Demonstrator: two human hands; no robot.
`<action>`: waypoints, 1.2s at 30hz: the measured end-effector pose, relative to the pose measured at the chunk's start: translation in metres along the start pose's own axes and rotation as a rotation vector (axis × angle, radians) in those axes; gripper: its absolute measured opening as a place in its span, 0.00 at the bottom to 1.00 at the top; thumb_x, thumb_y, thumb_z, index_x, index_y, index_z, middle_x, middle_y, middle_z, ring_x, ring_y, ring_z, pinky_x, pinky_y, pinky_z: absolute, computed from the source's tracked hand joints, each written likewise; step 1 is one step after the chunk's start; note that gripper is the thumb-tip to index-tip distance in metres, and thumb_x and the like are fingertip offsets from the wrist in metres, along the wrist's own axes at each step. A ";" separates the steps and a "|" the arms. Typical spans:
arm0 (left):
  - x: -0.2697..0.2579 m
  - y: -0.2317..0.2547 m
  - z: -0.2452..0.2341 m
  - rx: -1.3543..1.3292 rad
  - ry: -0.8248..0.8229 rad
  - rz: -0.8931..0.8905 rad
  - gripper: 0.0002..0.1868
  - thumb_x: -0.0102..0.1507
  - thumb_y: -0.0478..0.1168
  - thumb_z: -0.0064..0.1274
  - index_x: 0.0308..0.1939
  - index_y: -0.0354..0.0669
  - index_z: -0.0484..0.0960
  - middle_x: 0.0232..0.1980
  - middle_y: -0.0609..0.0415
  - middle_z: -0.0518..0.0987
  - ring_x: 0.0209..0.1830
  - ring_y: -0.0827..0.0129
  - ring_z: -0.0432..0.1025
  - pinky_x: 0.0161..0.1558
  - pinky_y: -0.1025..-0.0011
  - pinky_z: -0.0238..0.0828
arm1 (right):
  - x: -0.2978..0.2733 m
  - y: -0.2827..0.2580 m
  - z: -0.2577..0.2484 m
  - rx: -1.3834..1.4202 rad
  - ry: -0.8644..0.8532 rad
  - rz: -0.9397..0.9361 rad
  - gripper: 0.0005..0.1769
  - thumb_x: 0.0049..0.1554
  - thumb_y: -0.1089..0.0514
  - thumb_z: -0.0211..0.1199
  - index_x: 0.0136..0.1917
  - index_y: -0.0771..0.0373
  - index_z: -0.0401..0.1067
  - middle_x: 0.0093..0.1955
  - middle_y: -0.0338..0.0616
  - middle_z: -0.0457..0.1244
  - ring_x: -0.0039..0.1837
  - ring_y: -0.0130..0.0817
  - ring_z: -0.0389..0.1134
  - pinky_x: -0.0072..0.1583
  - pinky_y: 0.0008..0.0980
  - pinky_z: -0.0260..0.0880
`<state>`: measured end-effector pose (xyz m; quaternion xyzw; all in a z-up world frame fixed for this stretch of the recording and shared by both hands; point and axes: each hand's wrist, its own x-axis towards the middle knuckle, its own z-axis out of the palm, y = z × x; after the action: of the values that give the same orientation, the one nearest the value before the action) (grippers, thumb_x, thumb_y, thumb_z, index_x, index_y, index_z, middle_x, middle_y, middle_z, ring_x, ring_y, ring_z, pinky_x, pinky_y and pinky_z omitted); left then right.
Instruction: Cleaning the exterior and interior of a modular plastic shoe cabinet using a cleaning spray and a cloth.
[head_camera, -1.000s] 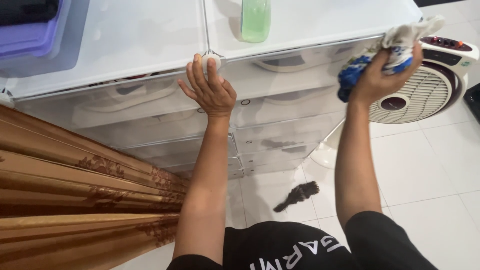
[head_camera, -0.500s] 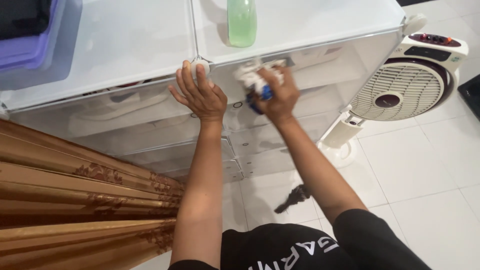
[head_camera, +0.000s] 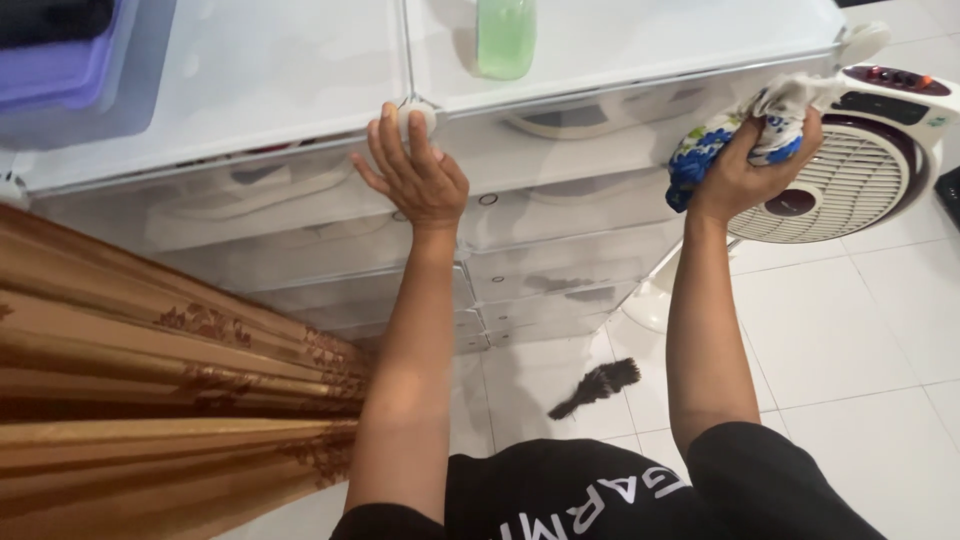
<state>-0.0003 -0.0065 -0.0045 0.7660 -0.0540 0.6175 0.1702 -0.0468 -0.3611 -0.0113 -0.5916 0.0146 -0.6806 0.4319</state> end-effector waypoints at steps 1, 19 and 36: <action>0.000 0.000 0.000 0.010 -0.004 -0.005 0.25 0.76 0.44 0.28 0.79 0.56 0.54 0.79 0.49 0.59 0.82 0.52 0.53 0.82 0.42 0.23 | -0.009 -0.005 0.004 0.004 -0.010 0.005 0.24 0.60 0.71 0.63 0.68 0.65 0.66 0.64 0.48 0.62 0.65 0.45 0.68 0.68 0.42 0.72; 0.002 -0.003 0.001 -0.046 0.060 0.030 0.26 0.75 0.42 0.30 0.79 0.57 0.52 0.80 0.52 0.58 0.83 0.57 0.51 0.84 0.46 0.21 | -0.199 -0.111 0.050 -0.165 -0.629 -0.127 0.34 0.44 0.54 0.79 0.62 0.51 0.69 0.59 0.58 0.62 0.59 0.57 0.67 0.54 0.47 0.72; 0.001 -0.002 0.005 -0.010 0.084 0.033 0.25 0.77 0.45 0.26 0.79 0.56 0.52 0.79 0.50 0.58 0.82 0.57 0.50 0.84 0.48 0.20 | -0.154 0.064 -0.066 -0.413 -0.199 0.326 0.31 0.65 0.60 0.65 0.76 0.67 0.56 0.73 0.59 0.54 0.76 0.56 0.57 0.76 0.47 0.57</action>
<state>0.0052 -0.0063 -0.0044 0.7377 -0.0627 0.6514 0.1660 -0.0760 -0.3404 -0.1870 -0.7207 0.2054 -0.5235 0.4053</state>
